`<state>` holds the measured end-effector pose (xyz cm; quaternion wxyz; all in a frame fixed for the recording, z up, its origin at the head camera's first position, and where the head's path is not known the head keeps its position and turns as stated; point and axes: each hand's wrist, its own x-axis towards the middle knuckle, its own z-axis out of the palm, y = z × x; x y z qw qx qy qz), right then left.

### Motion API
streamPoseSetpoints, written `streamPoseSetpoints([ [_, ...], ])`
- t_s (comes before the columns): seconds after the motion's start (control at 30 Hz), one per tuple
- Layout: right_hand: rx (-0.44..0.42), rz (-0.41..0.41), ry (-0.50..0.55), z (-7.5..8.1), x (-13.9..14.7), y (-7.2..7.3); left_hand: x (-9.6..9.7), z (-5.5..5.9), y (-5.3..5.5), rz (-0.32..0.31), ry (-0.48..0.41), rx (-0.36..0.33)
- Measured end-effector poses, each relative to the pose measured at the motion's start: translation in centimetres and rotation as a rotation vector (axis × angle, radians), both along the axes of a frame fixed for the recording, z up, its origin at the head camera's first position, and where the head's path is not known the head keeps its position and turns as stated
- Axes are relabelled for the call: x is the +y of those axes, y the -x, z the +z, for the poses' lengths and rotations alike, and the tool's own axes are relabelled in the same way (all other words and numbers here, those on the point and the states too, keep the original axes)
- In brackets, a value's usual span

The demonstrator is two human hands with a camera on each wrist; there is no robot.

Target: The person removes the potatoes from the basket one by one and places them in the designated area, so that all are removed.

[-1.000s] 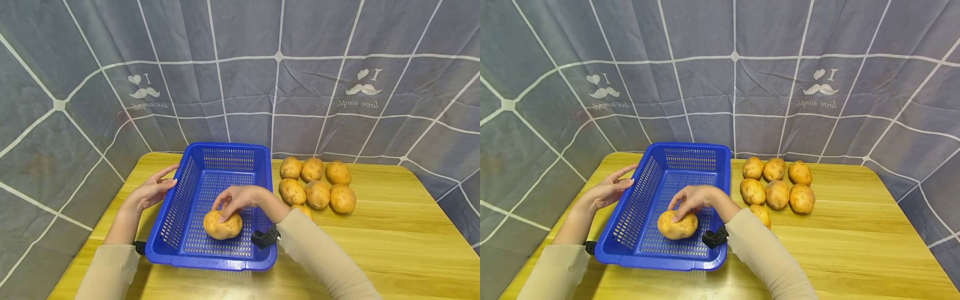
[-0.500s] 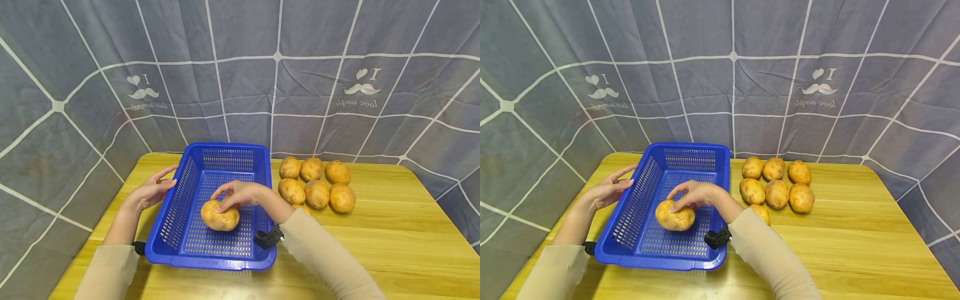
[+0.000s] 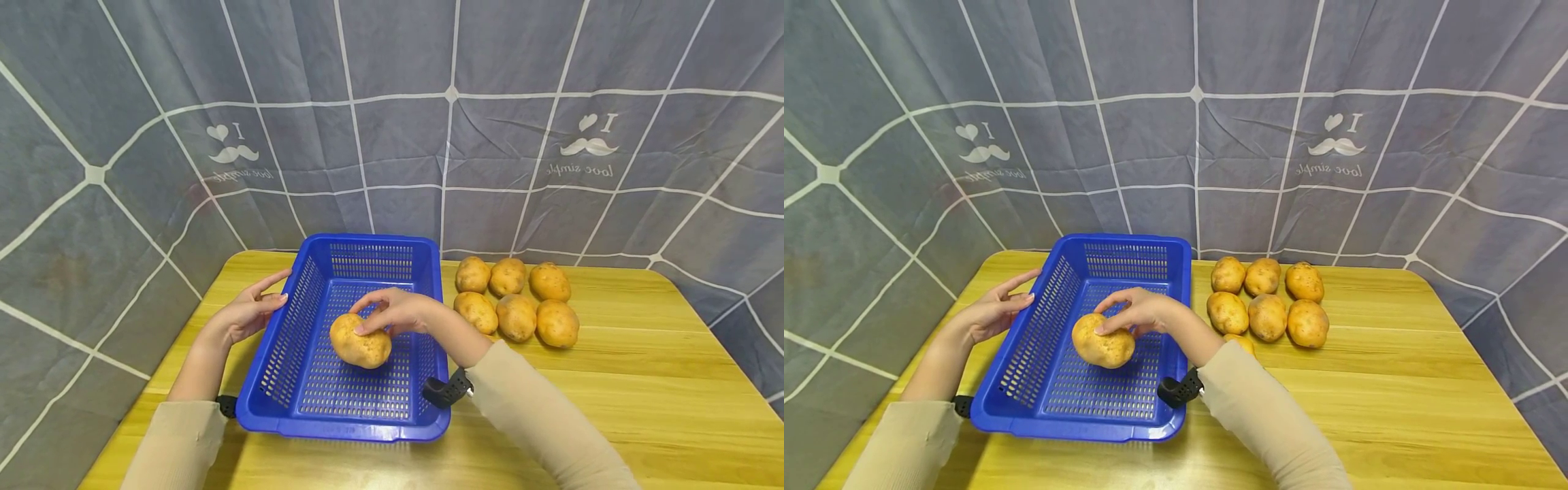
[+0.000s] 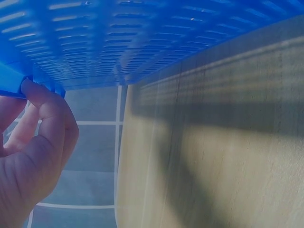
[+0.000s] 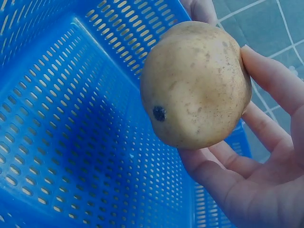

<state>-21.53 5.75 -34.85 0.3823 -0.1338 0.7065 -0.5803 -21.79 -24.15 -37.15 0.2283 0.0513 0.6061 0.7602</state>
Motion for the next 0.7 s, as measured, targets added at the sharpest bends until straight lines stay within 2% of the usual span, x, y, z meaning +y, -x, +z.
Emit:
streamPoseSetpoints([
  [0.4,0.012,-0.089,0.003,0.8,0.8,-0.4,-0.1,-0.1,-0.1,-0.003,0.008,0.004],
  [0.7,0.032,-0.102,0.013,1.5,1.8,-0.6,-0.1,0.0,-0.1,0.0,0.012,0.001],
])
